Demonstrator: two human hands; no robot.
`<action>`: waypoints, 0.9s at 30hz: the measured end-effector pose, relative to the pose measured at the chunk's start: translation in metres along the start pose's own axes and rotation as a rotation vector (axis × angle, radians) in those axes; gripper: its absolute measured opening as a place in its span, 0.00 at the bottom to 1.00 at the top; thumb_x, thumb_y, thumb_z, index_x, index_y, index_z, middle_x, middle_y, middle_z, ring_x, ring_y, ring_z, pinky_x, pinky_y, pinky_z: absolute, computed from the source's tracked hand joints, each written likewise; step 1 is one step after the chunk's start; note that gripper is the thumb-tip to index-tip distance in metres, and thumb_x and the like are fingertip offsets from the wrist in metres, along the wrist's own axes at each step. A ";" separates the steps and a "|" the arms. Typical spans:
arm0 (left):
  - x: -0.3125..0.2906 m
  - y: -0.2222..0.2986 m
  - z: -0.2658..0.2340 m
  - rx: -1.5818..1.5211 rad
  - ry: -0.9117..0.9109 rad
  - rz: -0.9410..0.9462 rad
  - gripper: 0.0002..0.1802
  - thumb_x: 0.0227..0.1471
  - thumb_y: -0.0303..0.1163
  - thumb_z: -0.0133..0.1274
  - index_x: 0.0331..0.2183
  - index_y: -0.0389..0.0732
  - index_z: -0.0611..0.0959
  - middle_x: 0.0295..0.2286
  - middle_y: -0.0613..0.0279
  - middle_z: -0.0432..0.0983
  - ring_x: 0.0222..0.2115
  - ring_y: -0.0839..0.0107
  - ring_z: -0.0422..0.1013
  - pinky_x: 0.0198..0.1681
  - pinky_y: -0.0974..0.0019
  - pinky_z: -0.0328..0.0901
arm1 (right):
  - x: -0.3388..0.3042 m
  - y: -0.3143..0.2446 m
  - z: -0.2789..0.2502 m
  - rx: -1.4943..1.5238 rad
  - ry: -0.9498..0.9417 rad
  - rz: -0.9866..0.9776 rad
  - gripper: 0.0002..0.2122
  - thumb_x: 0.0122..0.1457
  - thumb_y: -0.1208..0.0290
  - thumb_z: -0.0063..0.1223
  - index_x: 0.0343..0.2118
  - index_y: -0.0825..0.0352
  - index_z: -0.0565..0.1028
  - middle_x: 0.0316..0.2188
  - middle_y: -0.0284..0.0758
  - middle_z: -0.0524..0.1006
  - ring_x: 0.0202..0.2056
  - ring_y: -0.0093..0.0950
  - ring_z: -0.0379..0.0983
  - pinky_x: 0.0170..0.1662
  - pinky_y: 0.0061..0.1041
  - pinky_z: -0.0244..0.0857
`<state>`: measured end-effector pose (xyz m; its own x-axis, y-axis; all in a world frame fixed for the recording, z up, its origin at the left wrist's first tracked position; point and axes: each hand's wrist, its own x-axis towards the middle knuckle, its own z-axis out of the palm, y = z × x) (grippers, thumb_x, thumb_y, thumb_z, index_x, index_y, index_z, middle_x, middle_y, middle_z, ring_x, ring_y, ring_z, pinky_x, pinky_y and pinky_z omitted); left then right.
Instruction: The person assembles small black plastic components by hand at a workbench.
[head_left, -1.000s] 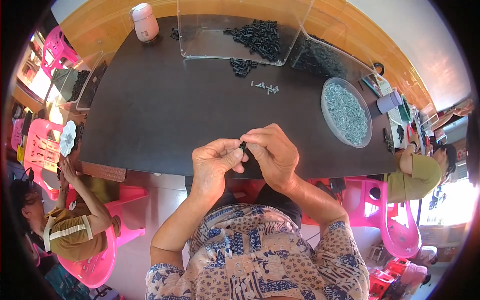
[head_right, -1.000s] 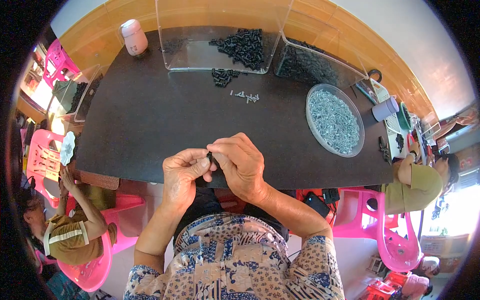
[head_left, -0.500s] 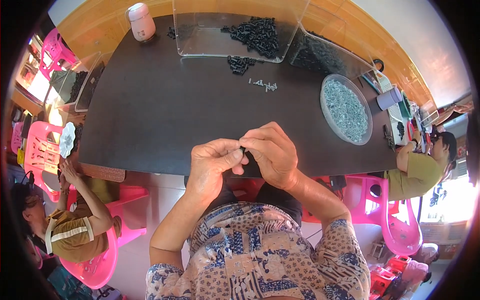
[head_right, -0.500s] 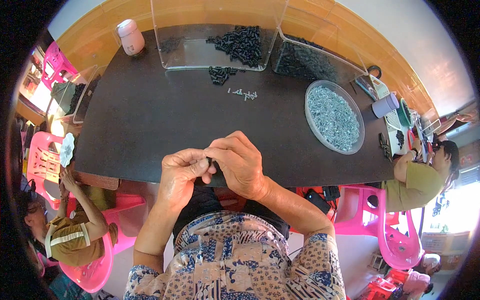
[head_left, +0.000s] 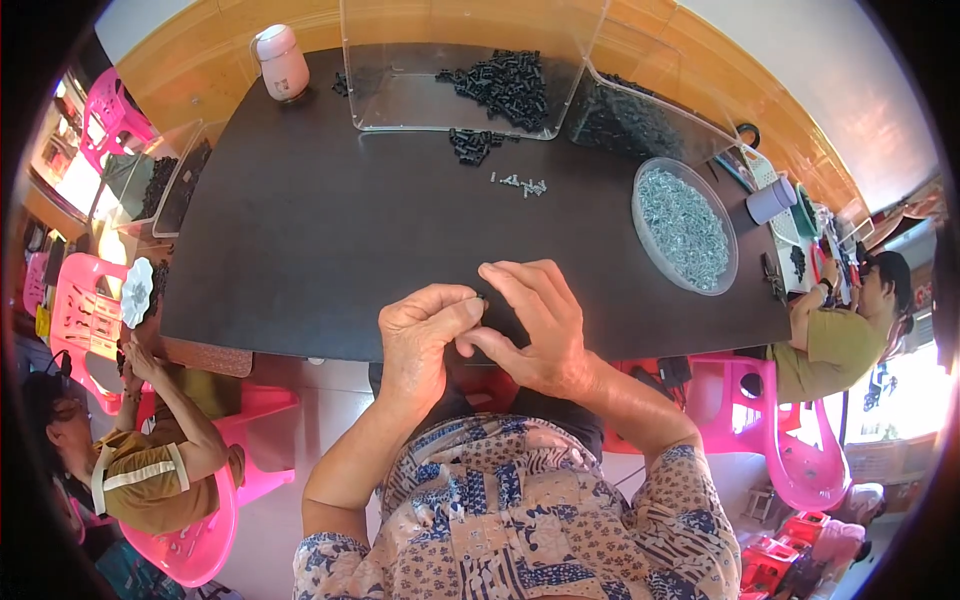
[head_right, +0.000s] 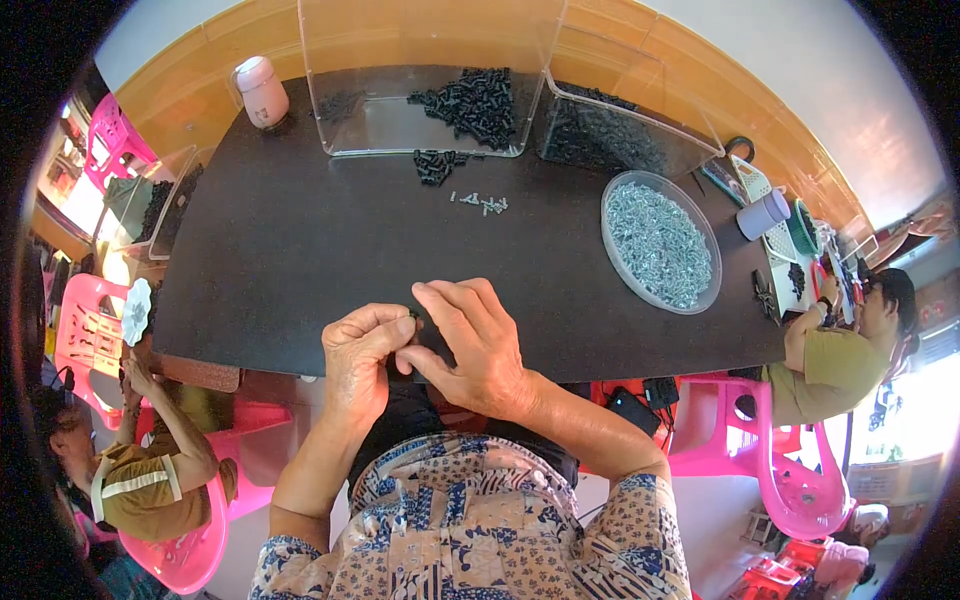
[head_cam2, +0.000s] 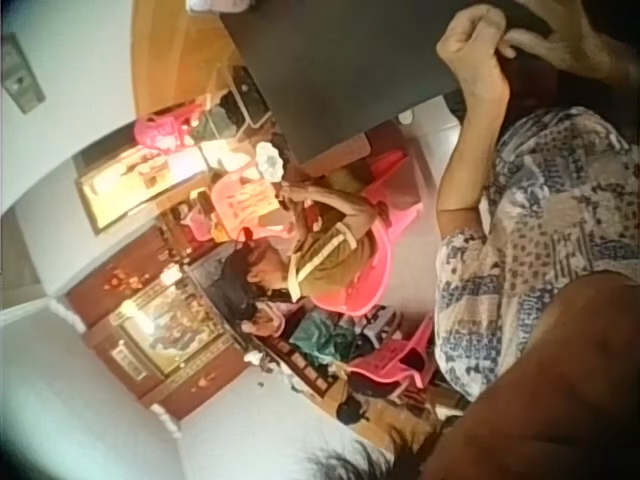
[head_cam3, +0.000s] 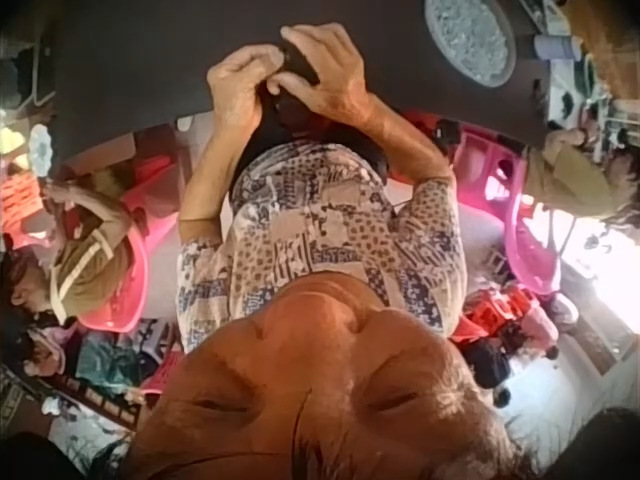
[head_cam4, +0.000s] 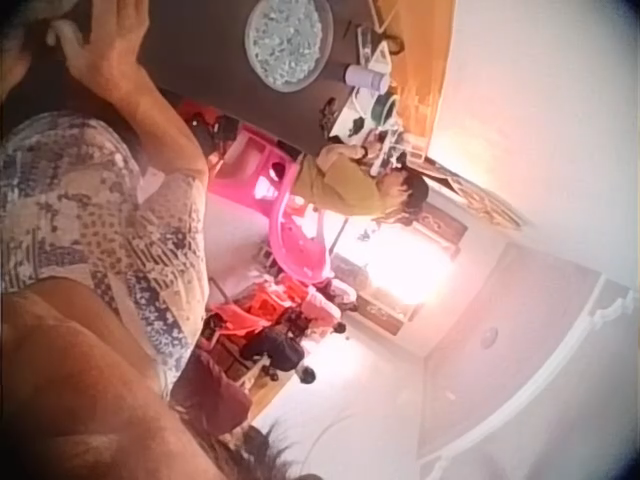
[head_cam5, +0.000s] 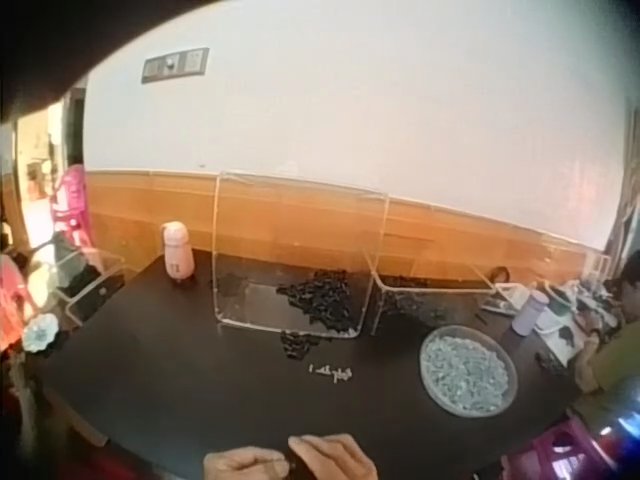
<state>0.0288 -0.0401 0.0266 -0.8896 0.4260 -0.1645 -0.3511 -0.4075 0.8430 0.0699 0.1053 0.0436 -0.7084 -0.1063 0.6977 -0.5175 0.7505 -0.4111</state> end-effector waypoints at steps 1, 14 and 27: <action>0.000 -0.001 0.001 0.003 0.007 0.019 0.04 0.46 0.21 0.55 0.27 0.30 0.81 0.21 0.61 0.76 0.18 0.78 0.68 0.23 0.77 0.62 | 0.000 0.001 0.000 0.002 0.001 -0.002 0.21 0.41 0.77 0.62 0.41 0.75 0.71 0.34 0.41 0.74 0.33 0.33 0.70 0.37 0.29 0.65; -0.003 0.001 -0.006 -0.016 -0.172 0.013 0.13 0.54 0.29 0.49 0.33 0.27 0.79 0.24 0.59 0.76 0.25 0.73 0.72 0.35 0.72 0.65 | 0.001 0.015 0.002 -0.099 0.026 -0.223 0.18 0.33 0.80 0.59 0.33 0.74 0.72 0.24 0.35 0.73 0.20 0.31 0.66 0.23 0.26 0.62; -0.009 -0.003 0.000 -0.014 -0.074 -0.010 0.11 0.45 0.26 0.54 0.32 0.28 0.81 0.25 0.62 0.77 0.24 0.79 0.68 0.29 0.78 0.59 | -0.003 0.019 0.009 -0.103 0.030 -0.358 0.11 0.35 0.81 0.54 0.26 0.77 0.71 0.22 0.39 0.70 0.20 0.31 0.62 0.22 0.28 0.58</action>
<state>0.0381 -0.0424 0.0254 -0.8621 0.4885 -0.1345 -0.3646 -0.4140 0.8341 0.0581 0.1135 0.0281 -0.4764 -0.3562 0.8039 -0.6778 0.7311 -0.0778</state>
